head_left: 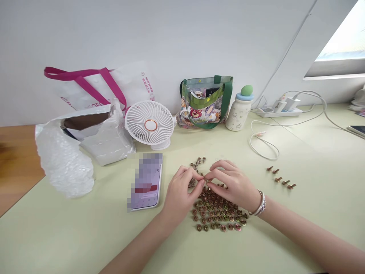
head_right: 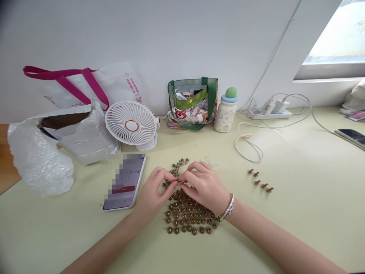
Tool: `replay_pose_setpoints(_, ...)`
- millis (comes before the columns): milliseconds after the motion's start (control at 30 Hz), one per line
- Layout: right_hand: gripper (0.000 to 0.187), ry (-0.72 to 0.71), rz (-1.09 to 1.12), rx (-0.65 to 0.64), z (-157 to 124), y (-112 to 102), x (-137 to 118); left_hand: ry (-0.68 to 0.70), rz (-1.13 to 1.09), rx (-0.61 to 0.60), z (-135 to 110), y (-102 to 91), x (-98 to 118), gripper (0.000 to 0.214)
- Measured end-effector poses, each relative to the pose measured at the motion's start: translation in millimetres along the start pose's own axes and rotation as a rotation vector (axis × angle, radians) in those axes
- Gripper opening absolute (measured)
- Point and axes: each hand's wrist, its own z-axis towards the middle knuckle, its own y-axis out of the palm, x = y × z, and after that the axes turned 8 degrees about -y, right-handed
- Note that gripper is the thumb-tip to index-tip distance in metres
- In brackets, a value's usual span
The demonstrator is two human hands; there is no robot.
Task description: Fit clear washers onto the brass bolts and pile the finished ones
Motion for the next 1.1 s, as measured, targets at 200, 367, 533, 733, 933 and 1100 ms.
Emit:
replay_pose_setpoints(200, 0.008, -0.158, -0.073, 0.041, -1, -1, 6, -0.020, 0.011, 0.007, -1, 2.0, 3, 0.008)
replay_pose_setpoints(367, 0.010, -0.205, -0.086, 0.071, -1, 2, 5, -0.071, -0.054, -0.016, -3, 2.1, 4, 0.009)
replay_pose_setpoints(533, 0.011, -0.186, -0.032, 0.119, -1, 4, 4, -0.145, -0.156, -0.054, -1, 0.3, 5, 0.005)
replay_pose_setpoints(733, 0.010, -0.176, -0.058, 0.145, -1, 6, 4, -0.108, -0.164, 0.009, -2, -0.1, 8, 0.010)
replay_pose_setpoints(933, 0.007, -0.041, -0.146, -0.003, -2, -6, 20, -0.050, -0.059, 0.023, 2, -4.8, 4, 0.012)
replay_pose_setpoints(1100, 0.010, 0.112, -0.306, -0.179, -8, -11, 49, 0.132, 0.102, -0.125, 2, -3.9, 4, 0.011)
